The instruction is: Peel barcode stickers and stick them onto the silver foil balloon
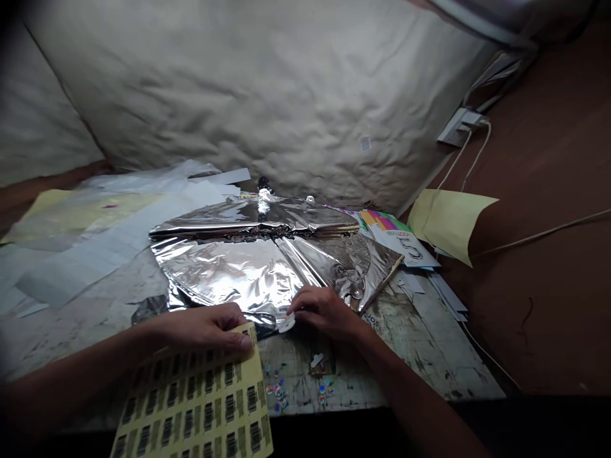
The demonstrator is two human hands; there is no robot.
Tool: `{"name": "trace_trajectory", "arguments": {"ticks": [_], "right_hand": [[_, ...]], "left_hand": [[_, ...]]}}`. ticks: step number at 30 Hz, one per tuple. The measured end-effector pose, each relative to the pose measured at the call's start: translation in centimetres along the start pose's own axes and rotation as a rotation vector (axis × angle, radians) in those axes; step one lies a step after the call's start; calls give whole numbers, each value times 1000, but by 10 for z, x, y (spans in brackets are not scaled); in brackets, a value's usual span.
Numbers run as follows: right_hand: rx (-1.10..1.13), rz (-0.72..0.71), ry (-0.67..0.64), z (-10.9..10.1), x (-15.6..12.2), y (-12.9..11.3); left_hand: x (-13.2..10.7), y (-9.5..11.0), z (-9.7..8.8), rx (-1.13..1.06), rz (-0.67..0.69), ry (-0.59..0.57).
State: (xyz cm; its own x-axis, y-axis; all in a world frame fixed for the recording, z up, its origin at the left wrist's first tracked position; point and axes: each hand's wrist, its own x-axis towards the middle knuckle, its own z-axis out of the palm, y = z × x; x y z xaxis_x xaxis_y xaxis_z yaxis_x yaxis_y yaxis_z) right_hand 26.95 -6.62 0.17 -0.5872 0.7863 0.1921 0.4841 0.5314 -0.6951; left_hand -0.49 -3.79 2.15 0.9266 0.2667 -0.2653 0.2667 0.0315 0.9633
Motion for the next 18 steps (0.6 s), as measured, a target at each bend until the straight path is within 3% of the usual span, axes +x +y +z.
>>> {"name": "trace_trajectory", "arguments": {"ticks": [3,7,14,18], "right_hand": [[169,128,98,4,3,6],[379,240,125,3,7,11],[717,467,144,-7,13,19],[815,555,191,-7,20,19]], "left_hand": [[2,2,9,229,140,160],[6,0,25,560,354,373],[10,-12,27,642,284,299],[9,-12,30,657,294,315]]}}
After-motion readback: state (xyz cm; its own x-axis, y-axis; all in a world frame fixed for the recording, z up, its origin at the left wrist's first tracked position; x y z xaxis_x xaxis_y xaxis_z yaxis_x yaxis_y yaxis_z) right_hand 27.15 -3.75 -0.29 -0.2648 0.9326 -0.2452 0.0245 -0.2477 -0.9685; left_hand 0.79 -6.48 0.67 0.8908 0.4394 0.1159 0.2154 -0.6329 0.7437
